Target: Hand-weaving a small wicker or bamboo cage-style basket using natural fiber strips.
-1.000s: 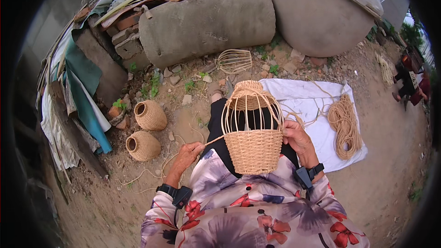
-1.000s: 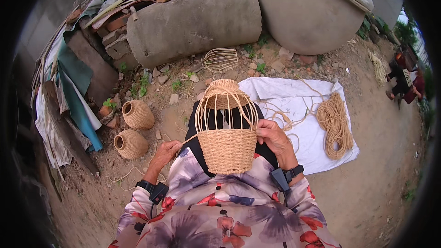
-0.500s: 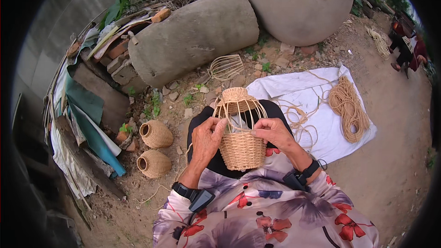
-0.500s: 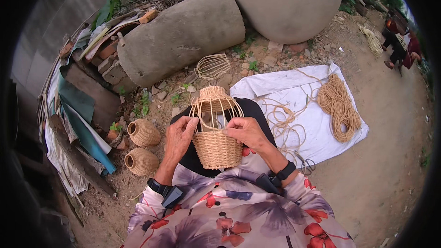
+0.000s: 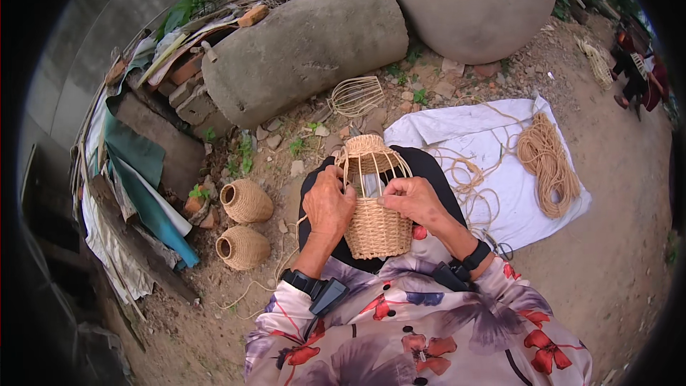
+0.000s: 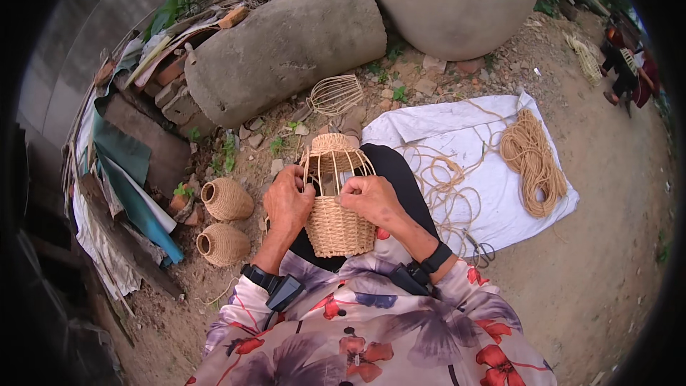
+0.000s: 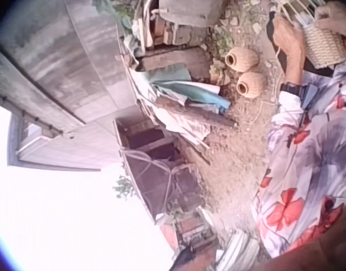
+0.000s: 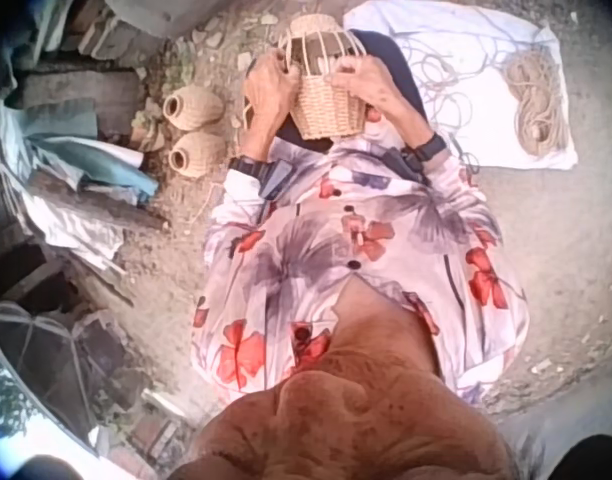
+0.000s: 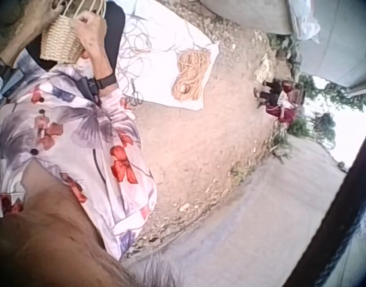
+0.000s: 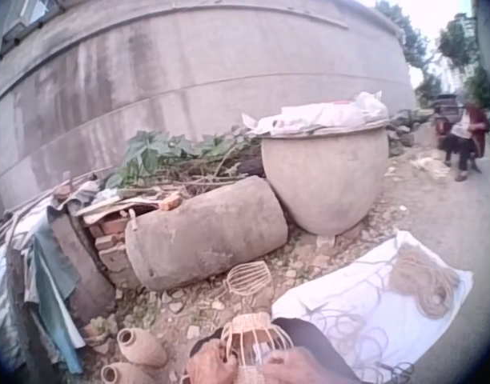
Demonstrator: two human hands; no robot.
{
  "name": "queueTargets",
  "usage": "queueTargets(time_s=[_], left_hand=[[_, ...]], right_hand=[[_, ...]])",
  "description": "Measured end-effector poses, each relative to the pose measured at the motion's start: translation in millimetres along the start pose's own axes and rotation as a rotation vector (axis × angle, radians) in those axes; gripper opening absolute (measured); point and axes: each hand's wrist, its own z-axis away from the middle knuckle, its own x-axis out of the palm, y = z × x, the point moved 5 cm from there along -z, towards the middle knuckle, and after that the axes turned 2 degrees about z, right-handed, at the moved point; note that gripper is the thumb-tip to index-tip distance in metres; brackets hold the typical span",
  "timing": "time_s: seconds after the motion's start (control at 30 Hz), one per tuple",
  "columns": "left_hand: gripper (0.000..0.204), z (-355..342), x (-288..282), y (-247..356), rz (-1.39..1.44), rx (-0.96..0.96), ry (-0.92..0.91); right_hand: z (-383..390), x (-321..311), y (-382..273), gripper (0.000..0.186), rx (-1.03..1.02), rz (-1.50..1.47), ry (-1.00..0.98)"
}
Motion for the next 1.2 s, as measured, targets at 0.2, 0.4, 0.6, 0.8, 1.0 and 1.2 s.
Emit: queueTargets(time_s=[0.2,0.4,0.6,0.8,1.0,1.2], left_hand=[[0.032,13,13,-28,0.794,-0.300,-0.056],[0.019,38,25,-83,0.758,-0.506,-0.103],[0.024,33,25,-85,0.848,-0.377,-0.066],[0.026,26,42,-69,1.066,-0.402,-0.195],[0.025,12,33,-25,0.993,-0.273,-0.260],[0.025,2,24,-24,0.961,-0.258,-0.268]], right_hand=[[2,-5,5,0.016,0.077,-0.147,-0.063],[3,-7,4,0.015,0.064,-0.150,-0.092],[7,-28,34,0.012,0.028,-0.430,-0.099],[-14,-32,47,0.013,0.027,-0.472,-0.184],[-2,-41,33,0.017,-0.057,0.012,0.035],[20,-9,-46,0.031,-0.796,0.435,0.245]])
